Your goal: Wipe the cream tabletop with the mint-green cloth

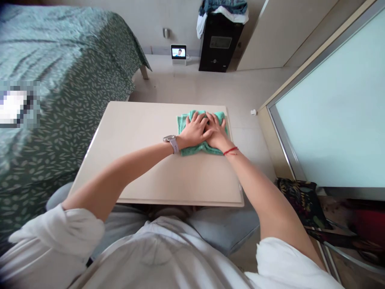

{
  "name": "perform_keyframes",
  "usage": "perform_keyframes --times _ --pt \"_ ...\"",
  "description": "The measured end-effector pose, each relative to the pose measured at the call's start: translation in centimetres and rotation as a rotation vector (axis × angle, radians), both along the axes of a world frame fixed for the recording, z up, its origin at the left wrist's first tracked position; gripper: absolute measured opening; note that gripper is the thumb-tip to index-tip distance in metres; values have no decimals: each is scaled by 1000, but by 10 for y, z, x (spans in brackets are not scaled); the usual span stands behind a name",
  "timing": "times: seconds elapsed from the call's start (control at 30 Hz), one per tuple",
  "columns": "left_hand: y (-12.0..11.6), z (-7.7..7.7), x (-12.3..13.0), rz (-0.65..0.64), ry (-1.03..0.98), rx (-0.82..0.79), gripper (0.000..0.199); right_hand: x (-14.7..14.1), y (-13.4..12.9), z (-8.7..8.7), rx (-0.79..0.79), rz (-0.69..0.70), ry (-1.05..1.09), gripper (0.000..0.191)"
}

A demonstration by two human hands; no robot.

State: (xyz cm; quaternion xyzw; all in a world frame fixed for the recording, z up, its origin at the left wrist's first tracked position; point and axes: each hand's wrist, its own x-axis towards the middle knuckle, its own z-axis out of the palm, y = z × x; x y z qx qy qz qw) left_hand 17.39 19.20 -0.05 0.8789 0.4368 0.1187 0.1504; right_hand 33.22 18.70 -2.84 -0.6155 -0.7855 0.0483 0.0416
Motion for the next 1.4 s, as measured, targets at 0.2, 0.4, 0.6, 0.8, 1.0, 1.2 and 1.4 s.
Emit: perform_keyframes --times 0.2,0.4,0.6,0.8,1.0,1.2,1.4 --pt "63 3 7 56 14 38 63 5 73 5 -6 -13 105 64" --pt "77 1 8 60 -12 39 61 -2 71 15 15 -50 107 58" --pt "54 1 3 20 3 27 64 -6 43 13 5 -95 57 62" --pt "-9 -7 -3 -174 34 40 75 1 -39 0 62 -93 24 72" --pt "-110 -10 8 -292 16 62 82 10 -161 -4 54 -170 -36 72" --pt "-191 -12 22 -350 1 69 88 25 -258 -22 83 -234 47 83" --pt "-167 -12 24 -515 16 91 82 24 -255 -29 109 -287 18 81"
